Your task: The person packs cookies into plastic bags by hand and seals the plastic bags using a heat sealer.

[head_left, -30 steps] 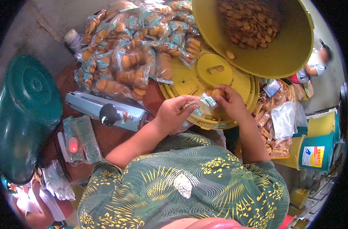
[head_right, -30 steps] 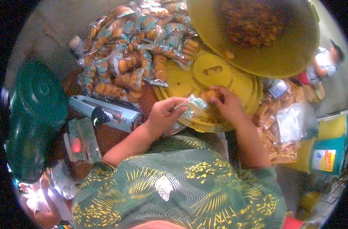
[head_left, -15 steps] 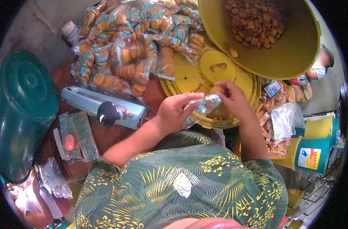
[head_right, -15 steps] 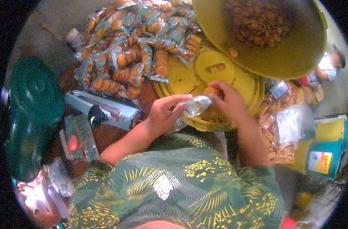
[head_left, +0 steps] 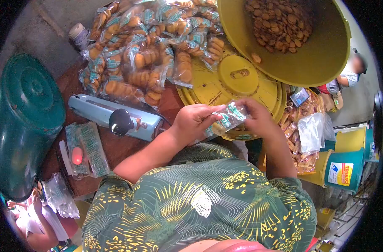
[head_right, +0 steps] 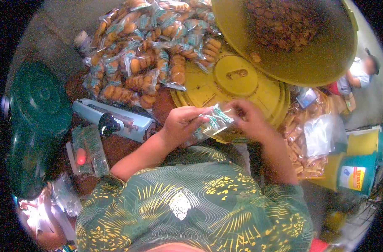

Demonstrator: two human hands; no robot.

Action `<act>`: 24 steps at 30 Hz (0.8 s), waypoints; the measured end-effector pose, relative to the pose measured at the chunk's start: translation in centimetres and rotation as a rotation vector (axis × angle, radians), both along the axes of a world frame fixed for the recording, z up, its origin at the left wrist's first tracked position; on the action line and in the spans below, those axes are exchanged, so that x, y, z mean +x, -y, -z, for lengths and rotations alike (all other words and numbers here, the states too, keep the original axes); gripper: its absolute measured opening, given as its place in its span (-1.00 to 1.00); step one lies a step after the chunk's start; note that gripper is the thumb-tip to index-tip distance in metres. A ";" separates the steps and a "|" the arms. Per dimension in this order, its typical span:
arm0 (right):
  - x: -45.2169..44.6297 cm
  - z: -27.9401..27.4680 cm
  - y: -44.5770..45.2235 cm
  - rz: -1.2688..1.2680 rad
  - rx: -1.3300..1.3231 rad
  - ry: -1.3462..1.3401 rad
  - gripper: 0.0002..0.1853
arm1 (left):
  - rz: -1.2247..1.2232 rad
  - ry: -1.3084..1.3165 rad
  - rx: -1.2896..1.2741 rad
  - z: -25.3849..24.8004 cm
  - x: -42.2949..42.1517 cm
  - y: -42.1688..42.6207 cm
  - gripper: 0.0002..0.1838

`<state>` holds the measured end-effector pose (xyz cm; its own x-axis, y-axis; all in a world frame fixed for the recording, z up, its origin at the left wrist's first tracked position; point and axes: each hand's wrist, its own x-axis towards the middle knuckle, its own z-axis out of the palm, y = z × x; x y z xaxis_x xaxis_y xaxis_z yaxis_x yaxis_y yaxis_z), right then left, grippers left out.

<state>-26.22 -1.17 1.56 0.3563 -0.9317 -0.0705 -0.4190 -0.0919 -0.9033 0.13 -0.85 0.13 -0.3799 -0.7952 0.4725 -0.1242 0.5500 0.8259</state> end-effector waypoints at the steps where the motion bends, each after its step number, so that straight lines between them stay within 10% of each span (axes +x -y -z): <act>1: -0.6 -0.5 0.3 0.082 -0.006 0.039 -0.65 | -0.006 0.011 -0.011 0.0 0.0 0.0 -0.71; 9: 0.4 -6.7 -0.1 -0.019 -0.091 0.230 -0.63 | -0.022 0.078 -0.042 0.0 0.0 -0.2 -0.68; 16: 3.6 -4.9 0.5 -0.012 -0.138 0.015 -0.67 | 0.415 -0.385 0.923 0.3 -0.7 -0.2 -0.32; 24: 4.2 -4.2 1.0 -0.139 0.025 -0.010 -0.82 | 0.391 -0.293 0.961 1.7 -1.1 -0.1 -0.29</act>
<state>-22.02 -2.14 5.74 0.4809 -0.8714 -0.0970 -0.4126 -0.1273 -0.9020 -0.96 -0.71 -1.57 -0.6621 -0.7295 -0.1715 0.1919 -0.3863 0.9022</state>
